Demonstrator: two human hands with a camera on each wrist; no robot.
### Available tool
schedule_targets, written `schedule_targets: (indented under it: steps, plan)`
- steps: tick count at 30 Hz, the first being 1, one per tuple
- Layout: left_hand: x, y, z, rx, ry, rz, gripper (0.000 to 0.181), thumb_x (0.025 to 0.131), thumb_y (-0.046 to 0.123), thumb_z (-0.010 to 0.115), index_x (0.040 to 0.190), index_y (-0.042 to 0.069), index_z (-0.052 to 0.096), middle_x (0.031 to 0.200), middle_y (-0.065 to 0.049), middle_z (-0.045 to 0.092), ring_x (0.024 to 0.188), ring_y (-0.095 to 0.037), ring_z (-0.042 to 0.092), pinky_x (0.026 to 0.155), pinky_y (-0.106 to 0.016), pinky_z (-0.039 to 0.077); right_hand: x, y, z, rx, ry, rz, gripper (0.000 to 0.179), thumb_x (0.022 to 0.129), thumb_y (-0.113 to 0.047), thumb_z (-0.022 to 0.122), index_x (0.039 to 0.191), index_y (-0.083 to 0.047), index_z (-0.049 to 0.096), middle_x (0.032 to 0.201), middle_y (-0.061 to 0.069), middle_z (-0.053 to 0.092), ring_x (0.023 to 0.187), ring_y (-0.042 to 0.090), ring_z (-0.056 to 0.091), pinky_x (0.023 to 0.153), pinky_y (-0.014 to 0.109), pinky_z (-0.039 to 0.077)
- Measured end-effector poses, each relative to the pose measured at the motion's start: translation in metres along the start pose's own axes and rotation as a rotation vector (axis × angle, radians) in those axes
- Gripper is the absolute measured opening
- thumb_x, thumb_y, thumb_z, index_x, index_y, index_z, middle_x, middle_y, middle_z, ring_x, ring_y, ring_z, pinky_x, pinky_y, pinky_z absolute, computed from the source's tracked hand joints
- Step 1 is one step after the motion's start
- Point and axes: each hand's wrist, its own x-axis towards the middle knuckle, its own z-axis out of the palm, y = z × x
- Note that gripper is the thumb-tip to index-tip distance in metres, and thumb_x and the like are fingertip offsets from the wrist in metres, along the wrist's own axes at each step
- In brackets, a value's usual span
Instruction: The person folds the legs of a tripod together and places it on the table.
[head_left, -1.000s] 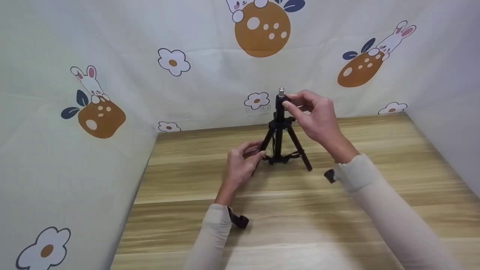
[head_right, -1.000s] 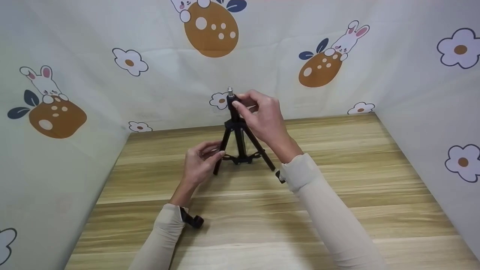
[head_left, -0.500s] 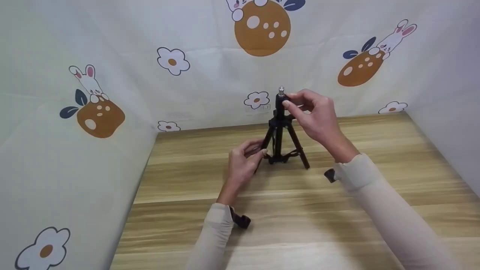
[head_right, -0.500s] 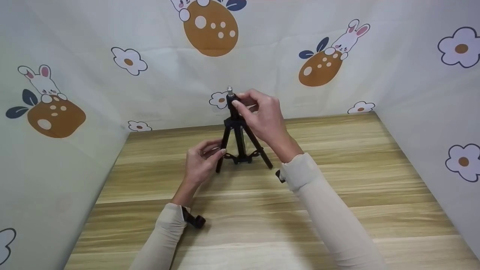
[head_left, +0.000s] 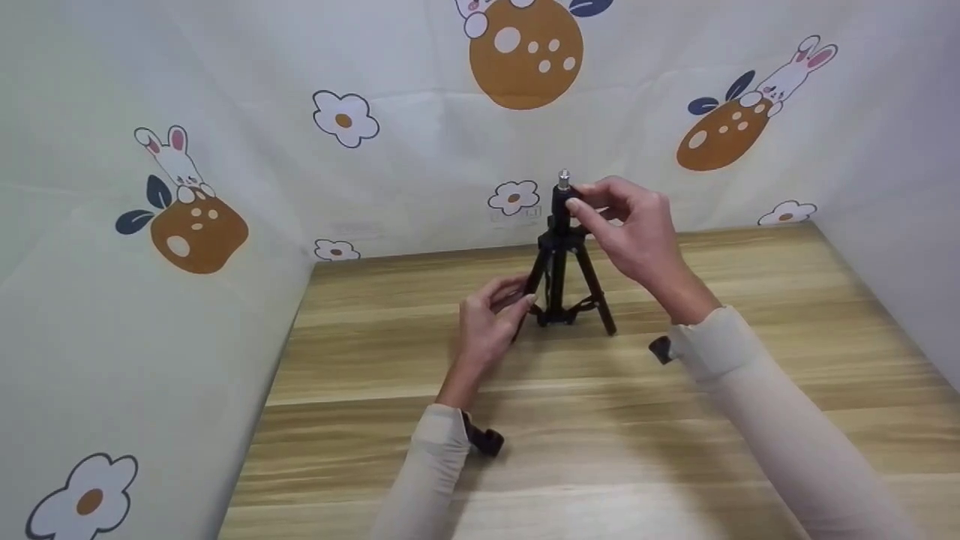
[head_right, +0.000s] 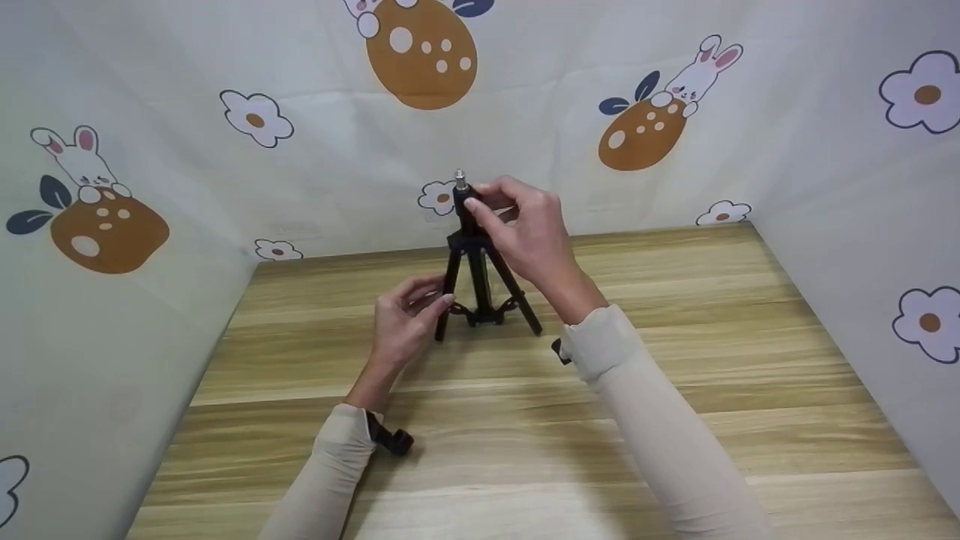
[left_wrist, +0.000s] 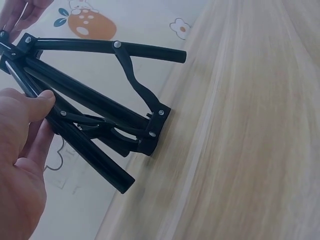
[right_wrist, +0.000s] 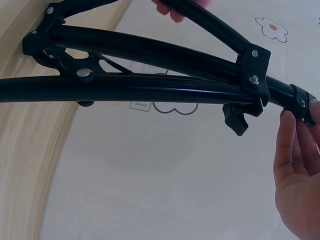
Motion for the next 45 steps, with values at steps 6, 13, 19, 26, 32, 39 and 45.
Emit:
schedule_targets:
  steps: [6,13,19,26,32,39,45]
  plan:
    - [0.0,-0.002,0.003,-0.008,0.009,0.019,0.032,0.094,-0.001,0.082,0.125,0.003,0.076,0.123,-0.015,0.08,0.115,-0.024,0.079,0.102,-0.028,0.065,0.0,-0.001,0.0,0.009,0.005,0.013,0.02,0.1,-0.02,0.081,0.118,-0.011,0.081,0.105,0.004,0.083,0.086,0.008,0.076,0.08,0.015,0.065]
    - [0.001,-0.003,0.004,-0.014,0.022,0.059,0.031,0.093,0.0,0.083,0.123,0.002,0.077,0.122,-0.015,0.081,0.114,-0.024,0.08,0.101,-0.03,0.066,0.0,0.002,0.001,0.011,0.012,0.0,0.021,0.1,-0.023,0.081,0.118,-0.011,0.082,0.104,0.002,0.083,0.086,0.009,0.077,0.08,0.017,0.066]
    - [0.003,-0.004,0.006,-0.024,0.028,0.07,0.031,0.093,-0.001,0.083,0.123,0.002,0.076,0.123,-0.016,0.081,0.114,-0.026,0.079,0.101,-0.031,0.066,0.0,0.003,0.001,0.008,0.015,-0.001,0.021,0.1,-0.024,0.081,0.117,-0.012,0.083,0.104,0.001,0.084,0.086,0.008,0.077,0.08,0.016,0.065]
    - [0.004,-0.005,0.009,-0.064,0.043,0.071,0.031,0.092,-0.004,0.082,0.122,-0.003,0.075,0.121,-0.019,0.08,0.113,-0.027,0.079,0.101,-0.033,0.067,0.001,0.0,0.0,0.002,0.007,0.006,0.02,0.1,-0.025,0.081,0.116,-0.013,0.083,0.104,0.003,0.084,0.086,0.006,0.077,0.08,0.016,0.065]
    - [0.004,-0.004,0.012,-0.078,0.047,0.08,0.031,0.092,-0.006,0.082,0.122,-0.004,0.075,0.119,-0.02,0.079,0.113,-0.026,0.078,0.101,-0.034,0.067,0.002,0.003,-0.001,-0.013,0.004,0.013,0.021,0.1,-0.026,0.081,0.117,-0.014,0.083,0.105,0.004,0.084,0.086,0.006,0.077,0.081,0.016,0.065]
    - [0.005,-0.003,0.013,-0.073,0.047,0.074,0.031,0.092,-0.004,0.082,0.123,-0.002,0.074,0.119,-0.018,0.079,0.114,-0.024,0.077,0.102,-0.034,0.066,0.003,0.004,-0.001,-0.013,0.009,0.007,0.02,0.1,-0.026,0.081,0.116,-0.013,0.083,0.104,0.004,0.084,0.085,0.006,0.076,0.081,0.016,0.065]
    - [0.006,-0.005,0.015,-0.106,0.049,0.079,0.031,0.092,-0.005,0.082,0.122,-0.002,0.074,0.119,-0.018,0.078,0.114,-0.025,0.076,0.103,-0.035,0.066,0.004,0.004,0.001,0.017,0.012,-0.003,0.018,0.1,-0.024,0.081,0.115,-0.013,0.083,0.103,0.005,0.084,0.085,0.01,0.078,0.079,0.016,0.066]
